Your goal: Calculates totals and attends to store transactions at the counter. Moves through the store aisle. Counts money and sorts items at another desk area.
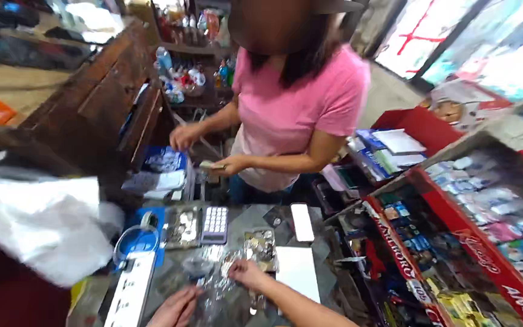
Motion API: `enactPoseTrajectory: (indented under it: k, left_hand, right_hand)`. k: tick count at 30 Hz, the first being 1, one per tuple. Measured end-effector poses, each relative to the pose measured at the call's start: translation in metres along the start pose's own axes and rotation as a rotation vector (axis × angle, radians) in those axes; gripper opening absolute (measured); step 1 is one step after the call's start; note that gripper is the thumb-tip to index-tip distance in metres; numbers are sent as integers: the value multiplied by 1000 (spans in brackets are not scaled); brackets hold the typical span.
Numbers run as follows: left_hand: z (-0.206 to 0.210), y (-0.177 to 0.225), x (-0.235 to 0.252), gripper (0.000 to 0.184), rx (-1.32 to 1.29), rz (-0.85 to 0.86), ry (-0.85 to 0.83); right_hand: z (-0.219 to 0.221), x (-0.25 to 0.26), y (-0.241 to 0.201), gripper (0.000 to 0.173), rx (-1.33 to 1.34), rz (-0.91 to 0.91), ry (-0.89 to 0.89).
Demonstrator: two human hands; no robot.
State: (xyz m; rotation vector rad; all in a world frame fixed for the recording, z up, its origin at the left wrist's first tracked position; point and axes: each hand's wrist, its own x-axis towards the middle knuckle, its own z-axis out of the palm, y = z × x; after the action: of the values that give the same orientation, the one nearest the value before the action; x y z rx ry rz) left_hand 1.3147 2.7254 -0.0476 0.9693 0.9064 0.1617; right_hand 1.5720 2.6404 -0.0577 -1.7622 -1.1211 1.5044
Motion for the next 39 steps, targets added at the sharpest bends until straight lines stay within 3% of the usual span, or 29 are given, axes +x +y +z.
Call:
enactPoseTrajectory:
  k: [4,6,8,11,15,19,22,30,36,39]
  left_hand:
    - [23,-21,4,28,277,-191,-302]
    - [39,-37,8,34,432,-286,-430]
    - [50,-54,15,39,429,-376,-508]
    - [50,-68,25,43,425,-493,-452]
    - [55,-65,25,66,800,-614,-463]
    - [61,-72,20,76,845,-647,-426]
    - [82,-45,6,71,845,-662,-431]
    - [54,-105,47,66,902,-625,-666]
    - [55,-104,46,76,947,-757,-539]
    - [80,-57,12,57,887,-685,-520]
  right_hand:
    - [-4,-11,8,29,23,51,23]
    - [-3,-10,16,28,62,50,31]
    - [-2,-11,17,27,76,58,39]
    - [-3,-8,14,26,51,66,25]
    - [-8,-8,14,26,79,72,3]
    - [-9,-6,19,25,137,78,-2]
    - [-11,-6,21,29,132,97,-25]
    - [-9,3,41,28,128,-23,20]
    - [-12,0,41,27,171,-75,7]
    - [-12,3,41,27,169,-72,-5]
